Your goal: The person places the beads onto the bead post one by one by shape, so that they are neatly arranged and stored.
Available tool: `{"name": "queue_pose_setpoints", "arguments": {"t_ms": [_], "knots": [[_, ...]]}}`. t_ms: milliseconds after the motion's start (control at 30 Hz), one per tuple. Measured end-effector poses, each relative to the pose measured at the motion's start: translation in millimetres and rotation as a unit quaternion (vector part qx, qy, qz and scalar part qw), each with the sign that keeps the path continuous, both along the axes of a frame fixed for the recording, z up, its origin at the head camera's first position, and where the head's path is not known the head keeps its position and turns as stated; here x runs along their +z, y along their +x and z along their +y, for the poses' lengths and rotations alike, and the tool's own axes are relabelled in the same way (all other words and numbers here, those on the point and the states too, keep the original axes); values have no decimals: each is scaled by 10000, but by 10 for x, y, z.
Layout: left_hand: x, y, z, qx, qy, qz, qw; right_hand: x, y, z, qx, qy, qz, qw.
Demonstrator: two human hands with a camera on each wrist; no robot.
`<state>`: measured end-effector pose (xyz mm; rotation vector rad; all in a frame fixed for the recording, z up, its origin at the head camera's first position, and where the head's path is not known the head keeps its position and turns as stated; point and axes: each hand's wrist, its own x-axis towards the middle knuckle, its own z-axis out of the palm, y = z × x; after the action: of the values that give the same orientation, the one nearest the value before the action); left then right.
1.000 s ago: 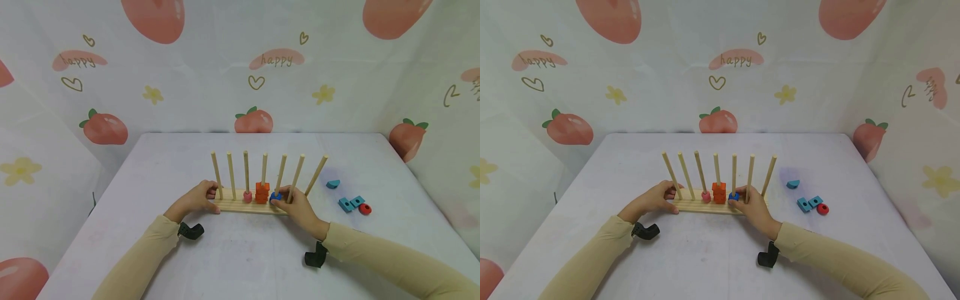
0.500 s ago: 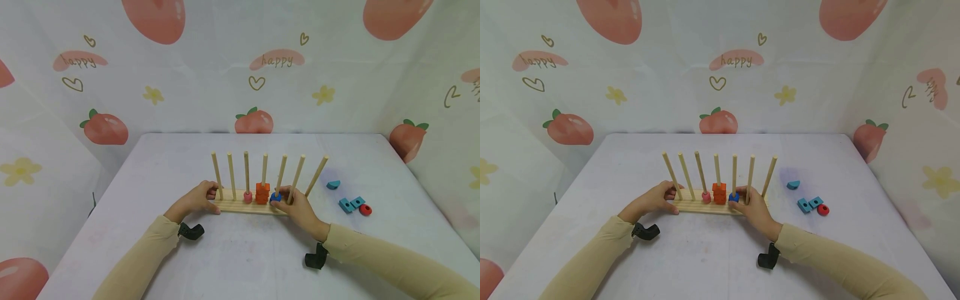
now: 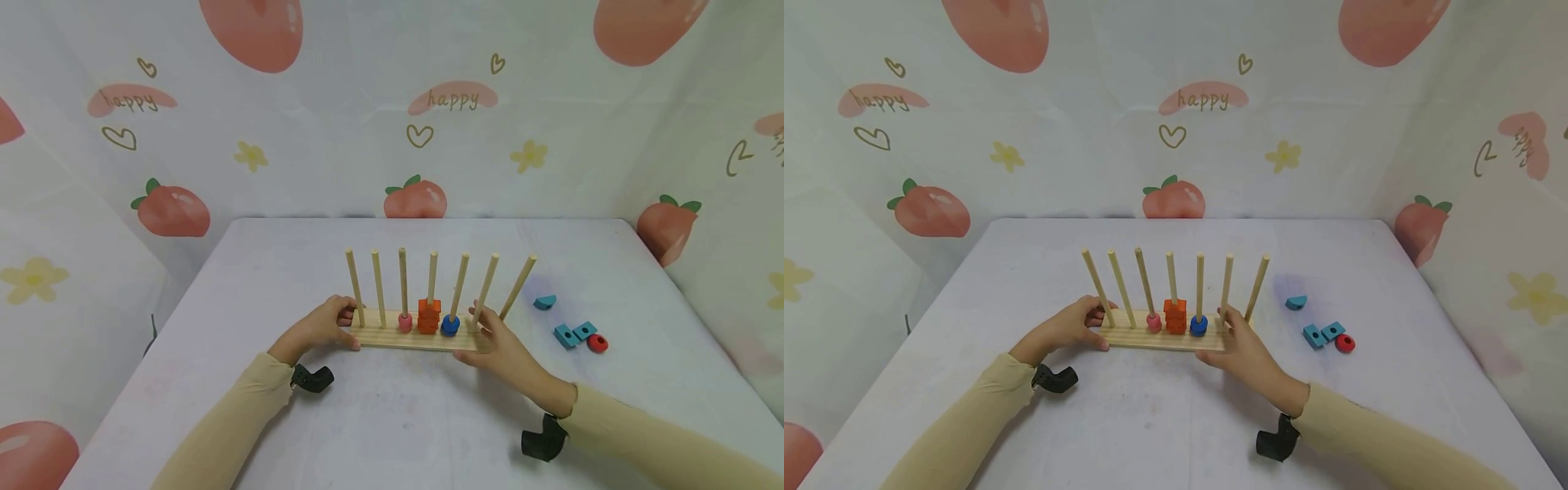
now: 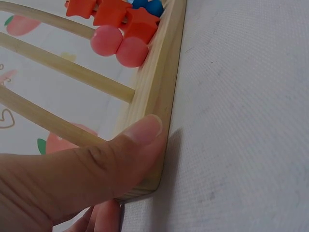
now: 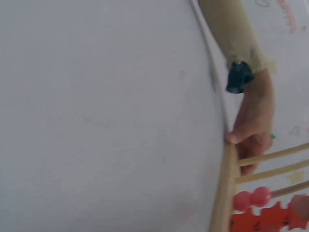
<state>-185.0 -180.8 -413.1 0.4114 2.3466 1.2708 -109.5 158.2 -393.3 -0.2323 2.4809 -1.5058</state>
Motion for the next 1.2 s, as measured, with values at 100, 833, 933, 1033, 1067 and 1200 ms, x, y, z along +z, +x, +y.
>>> {"name": "queue_pose_setpoints", "arguments": {"t_ms": [100, 833, 933, 1033, 1067, 1200], "knots": [[11, 7, 1, -5, -8, 23, 10000, 106, 92, 81, 68, 18, -96, 9999], [-4, -3, 11, 97, -97, -167, 9998, 480, 287, 1223, -620, -203, 2191, 9735], [-4, -2, 11, 105, -85, -159, 9998, 435, 268, 1424, -988, 106, 2175, 9710], [-3, -6, 11, 99, -69, -142, 9998, 385, 238, 1622, -1269, 354, 1930, 9723], [-4, -7, 11, 104, -59, -145, 9998, 365, 226, 1681, -1319, 414, 1853, 9729], [-5, -7, 9, 83, -67, -99, 9999, 259, 181, 1862, -1271, 531, 1402, 9805]]}}
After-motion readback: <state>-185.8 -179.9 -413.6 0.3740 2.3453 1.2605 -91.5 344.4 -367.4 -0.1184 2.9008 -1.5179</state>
